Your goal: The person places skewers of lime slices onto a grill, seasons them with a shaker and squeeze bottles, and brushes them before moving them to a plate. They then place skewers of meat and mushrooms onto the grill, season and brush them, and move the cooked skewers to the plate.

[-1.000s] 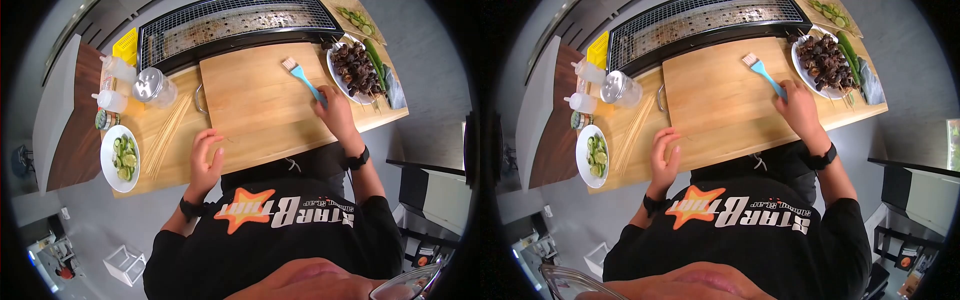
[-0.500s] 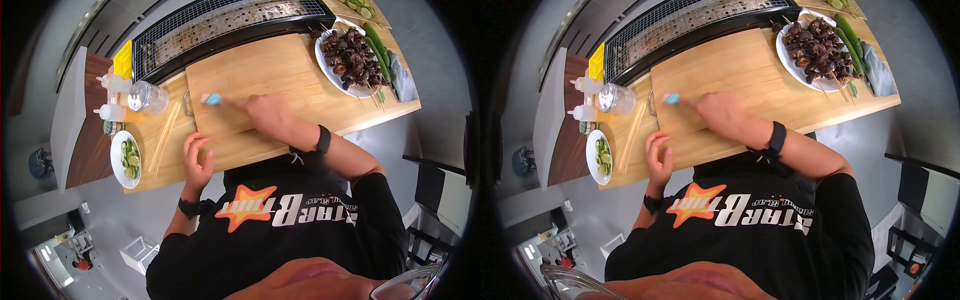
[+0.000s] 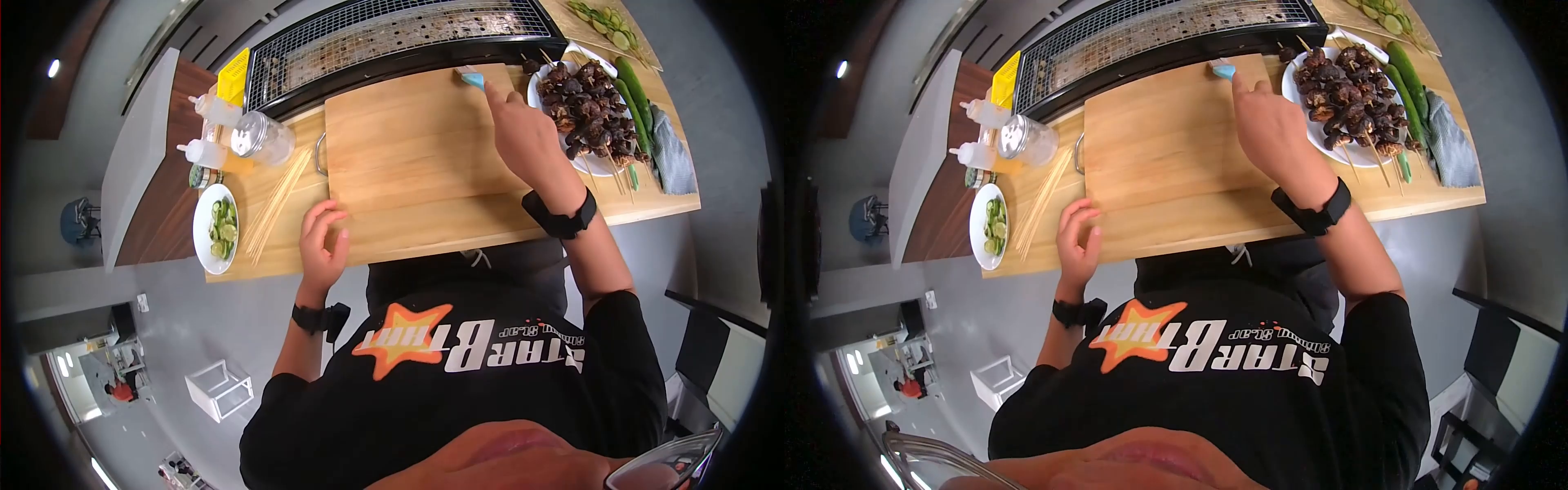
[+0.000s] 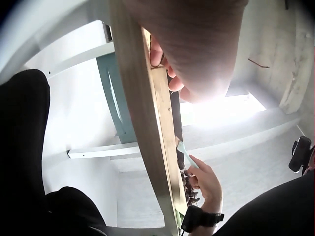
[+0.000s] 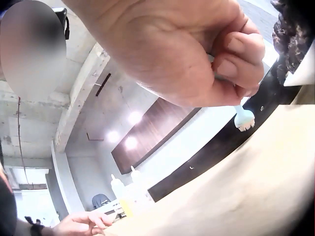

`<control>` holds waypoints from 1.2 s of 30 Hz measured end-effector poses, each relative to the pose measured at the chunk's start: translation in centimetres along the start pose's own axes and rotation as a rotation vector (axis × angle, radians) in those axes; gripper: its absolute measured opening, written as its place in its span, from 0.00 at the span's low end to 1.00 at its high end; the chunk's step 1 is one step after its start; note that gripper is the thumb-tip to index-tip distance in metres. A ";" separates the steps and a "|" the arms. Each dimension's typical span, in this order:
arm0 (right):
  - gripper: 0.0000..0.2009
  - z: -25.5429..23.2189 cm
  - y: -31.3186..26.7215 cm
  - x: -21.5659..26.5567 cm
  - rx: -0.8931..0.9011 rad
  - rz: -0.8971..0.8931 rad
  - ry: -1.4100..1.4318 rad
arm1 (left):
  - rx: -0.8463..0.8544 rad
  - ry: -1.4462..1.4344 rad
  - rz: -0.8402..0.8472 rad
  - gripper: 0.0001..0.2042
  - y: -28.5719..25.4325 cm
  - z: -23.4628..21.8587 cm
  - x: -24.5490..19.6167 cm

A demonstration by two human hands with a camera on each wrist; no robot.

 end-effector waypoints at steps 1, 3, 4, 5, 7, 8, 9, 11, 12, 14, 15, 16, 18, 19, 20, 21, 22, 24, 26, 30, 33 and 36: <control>0.22 0.1 -0.2 0.5 0.013 -0.034 0.000 | -0.005 -0.006 0.001 0.12 0.0 0.0 -0.1; 0.20 0.0 -1.2 2.4 0.097 -0.163 0.001 | -0.021 -0.042 -0.001 0.12 -0.3 -0.1 0.1; 0.20 -0.9 -2.3 4.1 0.167 -0.258 0.001 | -0.033 -0.071 -0.001 0.12 -0.3 -0.2 0.3; 0.19 -1.3 -3.7 5.5 0.239 -0.353 0.001 | -0.045 -0.101 -0.003 0.12 -0.5 -0.2 0.6; 0.15 -3.1 -6.9 8.2 0.371 -0.556 0.352 | -0.124 -0.206 -0.015 0.12 -0.6 -0.1 1.0; 0.12 -3.3 -8.4 8.8 0.389 -0.698 0.497 | -0.166 -0.255 -0.020 0.12 -0.6 -0.2 1.2; 0.12 -3.7 -8.8 8.5 0.331 -0.657 0.618 | -0.172 -0.263 -0.016 0.12 -0.6 -0.3 1.4; 0.11 -4.2 -8.8 7.1 0.185 -0.464 0.610 | -0.194 -0.273 -0.022 0.11 -0.9 -0.5 1.9; 0.10 -4.3 -8.7 5.9 0.096 -0.317 0.476 | -0.213 -0.293 -0.035 0.11 -1.1 -0.6 2.1; 0.13 -4.4 -8.5 3.3 -0.046 -0.041 0.417 | -0.257 -0.333 -0.052 0.10 -1.2 -0.6 2.4; 0.13 -4.1 -8.6 3.0 -0.021 -0.014 0.361 | -0.273 -0.332 -0.049 0.10 -1.3 -0.6 2.5; 0.13 -3.9 -8.9 2.8 -0.001 0.015 0.304 | -0.288 -0.329 -0.042 0.10 -1.2 -0.7 2.5; 0.13 -3.6 -9.6 4.2 0.052 -0.092 0.343 | -0.314 -0.333 -0.053 0.10 -1.4 -0.7 3.0; 0.13 -3.5 -10.1 5.9 0.084 -0.227 0.439 | -0.325 -0.339 -0.067 0.10 -1.4 -0.7 3.3; 0.14 -3.3 -10.6 7.5 0.116 -0.359 0.534 | -0.332 -0.345 -0.081 0.10 -1.4 -0.7 3.6; 0.14 -3.1 -10.8 9.3 0.205 -0.470 0.661 | -0.321 -0.341 -0.092 0.10 -1.5 -0.8 3.8; 0.14 -3.0 -10.9 11.1 0.295 -0.580 0.786 | -0.309 -0.339 -0.102 0.10 -1.6 -0.8 4.0; 0.14 -2.3 -10.2 13.0 0.216 -0.626 0.714 | -0.298 -0.334 -0.107 0.10 -1.6 -0.8 4.1; 0.15 -1.7 -9.4 14.5 0.095 -0.618 0.585 | -0.297 -0.326 -0.097 0.10 -1.6 -0.9 4.1; 0.15 0.0 -8.7 16.1 0.037 -0.562 0.500 | -0.360 -0.314 -0.051 0.09 -1.3 -1.0 3.8; 0.15 0.2 -8.7 15.4 0.074 -0.480 0.471 | -0.355 -0.254 -0.041 0.09 -1.2 -0.9 3.4; 0.16 -2.0 -9.0 12.6 0.122 -0.412 0.434 | -0.335 -0.188 -0.046 0.09 -1.2 -0.9 2.8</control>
Point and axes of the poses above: each hand's wrist, its own y-axis towards the middle knuckle, its own z-axis out of the palm, x = y × z, the point moved 5 cm from there along y, towards the middle knuckle, and after that the axes turned 7 degrees about -y, right-handed, at the moved point
